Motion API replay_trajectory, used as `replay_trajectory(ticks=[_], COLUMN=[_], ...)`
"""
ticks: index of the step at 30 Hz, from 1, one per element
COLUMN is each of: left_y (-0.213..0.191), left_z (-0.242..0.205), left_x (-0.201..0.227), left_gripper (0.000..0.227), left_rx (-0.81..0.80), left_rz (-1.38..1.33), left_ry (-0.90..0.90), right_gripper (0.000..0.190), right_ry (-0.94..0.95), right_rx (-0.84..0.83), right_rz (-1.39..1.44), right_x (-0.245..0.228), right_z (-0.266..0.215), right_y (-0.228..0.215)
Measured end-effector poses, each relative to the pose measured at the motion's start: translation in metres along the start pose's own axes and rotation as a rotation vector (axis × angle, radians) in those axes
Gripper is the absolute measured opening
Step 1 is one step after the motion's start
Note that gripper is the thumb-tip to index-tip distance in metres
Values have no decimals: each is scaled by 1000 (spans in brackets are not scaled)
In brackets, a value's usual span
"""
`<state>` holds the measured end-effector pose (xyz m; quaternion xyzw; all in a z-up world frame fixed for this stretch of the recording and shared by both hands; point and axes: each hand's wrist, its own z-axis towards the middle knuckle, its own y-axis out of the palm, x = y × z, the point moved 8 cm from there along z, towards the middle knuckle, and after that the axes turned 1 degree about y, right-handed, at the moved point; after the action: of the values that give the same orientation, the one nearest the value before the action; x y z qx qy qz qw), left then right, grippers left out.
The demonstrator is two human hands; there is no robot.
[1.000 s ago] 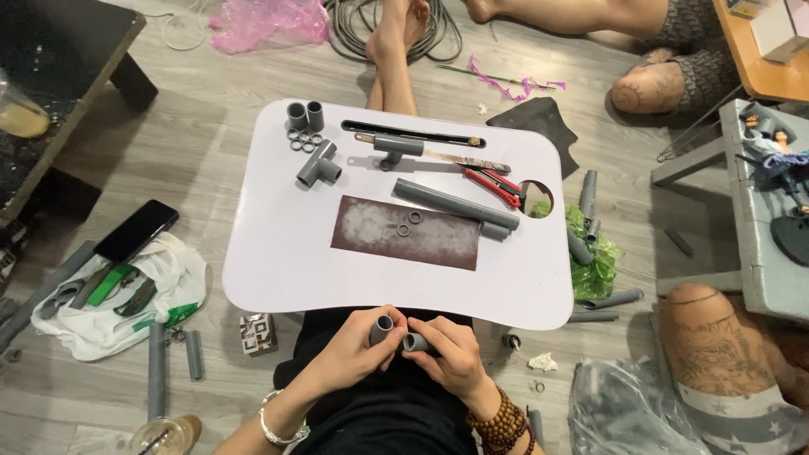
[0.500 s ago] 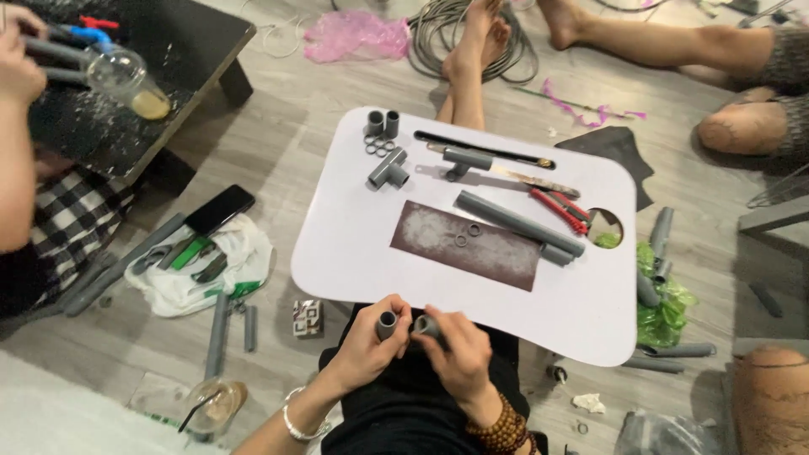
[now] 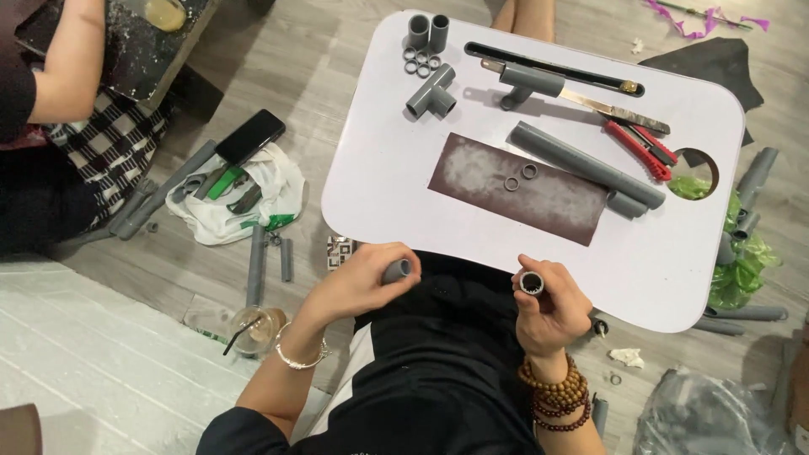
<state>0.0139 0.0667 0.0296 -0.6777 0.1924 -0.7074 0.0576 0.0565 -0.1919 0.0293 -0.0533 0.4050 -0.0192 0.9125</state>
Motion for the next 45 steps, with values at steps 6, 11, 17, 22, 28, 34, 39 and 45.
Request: replay_trajectory(ticks=[6,11,17,22,28,34,39,45], left_y=[24,41,54,55,66,64,65,70], left_z=[20,38,45,44,39,39,43,40], left_x=[12,40,45,56,57,80,69,54], left_gripper=[14,15,7,3,7,11,8,5], left_rx=[65,86,-12,-14,15,-17,-75,-219], left_rz=[-110,-288,-244,-164,-192,-58,-36,-141], left_ry=[87,191,194,218,276,362,361,232], right_gripper=[43,39,34,30,25,32,32,31], right_ry=[4,-33,-182,-256,-197,-192,-198,-172], right_rx=[-76,-162,-217,-171,-125,-154,-174,-305], right_rz=[-14,-76,-161,-240,-181,-219,-285,-252], right_x=[-4,-13,-17,-16,-12,-16,-16,-25], right_z=[-3,-2,-1,-5,-1,1,-1,-3], right_y=[9,16,13,3,-7,-2,2,10])
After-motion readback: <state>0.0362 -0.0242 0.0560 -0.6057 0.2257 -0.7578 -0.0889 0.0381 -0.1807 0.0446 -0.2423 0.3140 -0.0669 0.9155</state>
